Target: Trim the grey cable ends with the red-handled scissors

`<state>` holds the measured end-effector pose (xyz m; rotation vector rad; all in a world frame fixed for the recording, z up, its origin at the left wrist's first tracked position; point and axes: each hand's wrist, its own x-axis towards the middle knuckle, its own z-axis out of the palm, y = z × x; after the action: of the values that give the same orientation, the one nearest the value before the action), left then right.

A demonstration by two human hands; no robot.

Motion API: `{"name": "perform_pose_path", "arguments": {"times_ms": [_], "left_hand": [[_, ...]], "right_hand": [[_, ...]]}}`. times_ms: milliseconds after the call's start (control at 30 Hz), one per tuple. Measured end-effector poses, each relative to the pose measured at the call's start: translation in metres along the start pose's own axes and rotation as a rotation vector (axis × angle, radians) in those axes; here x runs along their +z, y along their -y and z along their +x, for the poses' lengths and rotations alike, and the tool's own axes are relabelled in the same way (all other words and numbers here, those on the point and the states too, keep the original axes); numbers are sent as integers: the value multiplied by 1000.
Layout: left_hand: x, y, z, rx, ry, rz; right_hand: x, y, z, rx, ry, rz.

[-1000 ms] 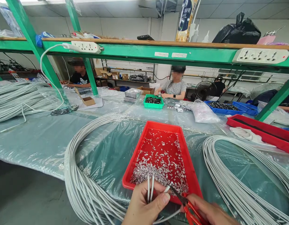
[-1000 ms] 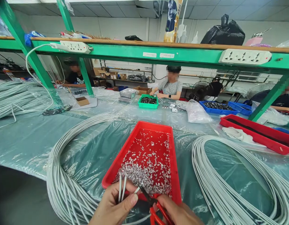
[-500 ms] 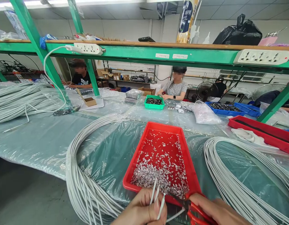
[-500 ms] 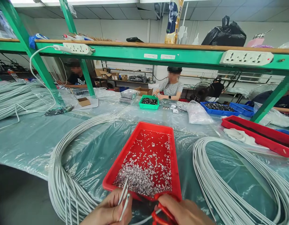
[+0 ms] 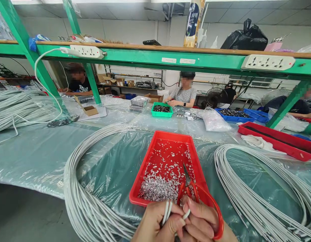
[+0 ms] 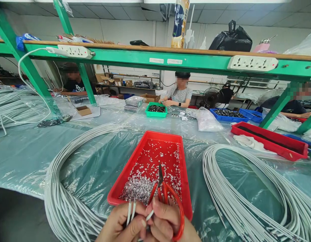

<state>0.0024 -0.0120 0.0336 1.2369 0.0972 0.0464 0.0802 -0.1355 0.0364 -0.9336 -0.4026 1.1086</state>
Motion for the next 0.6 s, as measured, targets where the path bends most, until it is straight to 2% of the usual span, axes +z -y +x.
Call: {"name": "perform_pose_path", "arguments": {"times_ms": [133, 200, 267, 367, 433, 500, 533, 600], "left_hand": [[1, -3, 6, -146, -98, -1], [-1, -3, 9, -160, -103, 5], [-5, -2, 11, -137, -42, -25], [-12, -1, 15, -128, 126, -158], [-17, 2, 17, -177, 265, -239], [-20, 5, 17, -234, 357, -274], [-21, 6, 16, -252, 370, -277], [-20, 9, 13, -255, 313, -266]], "right_hand": [[-1, 8, 1, -205, -264, -121], [1, 7, 4, -247, -320, -155], [2, 1, 9, -207, -268, -122], [1, -6, 16, -136, -178, -95], [-1, -2, 17, -201, -224, -153], [-5, 9, 16, -319, -319, -244], [-8, 16, 15, -363, -369, -305], [-15, 28, 15, -367, -439, -452]]}}
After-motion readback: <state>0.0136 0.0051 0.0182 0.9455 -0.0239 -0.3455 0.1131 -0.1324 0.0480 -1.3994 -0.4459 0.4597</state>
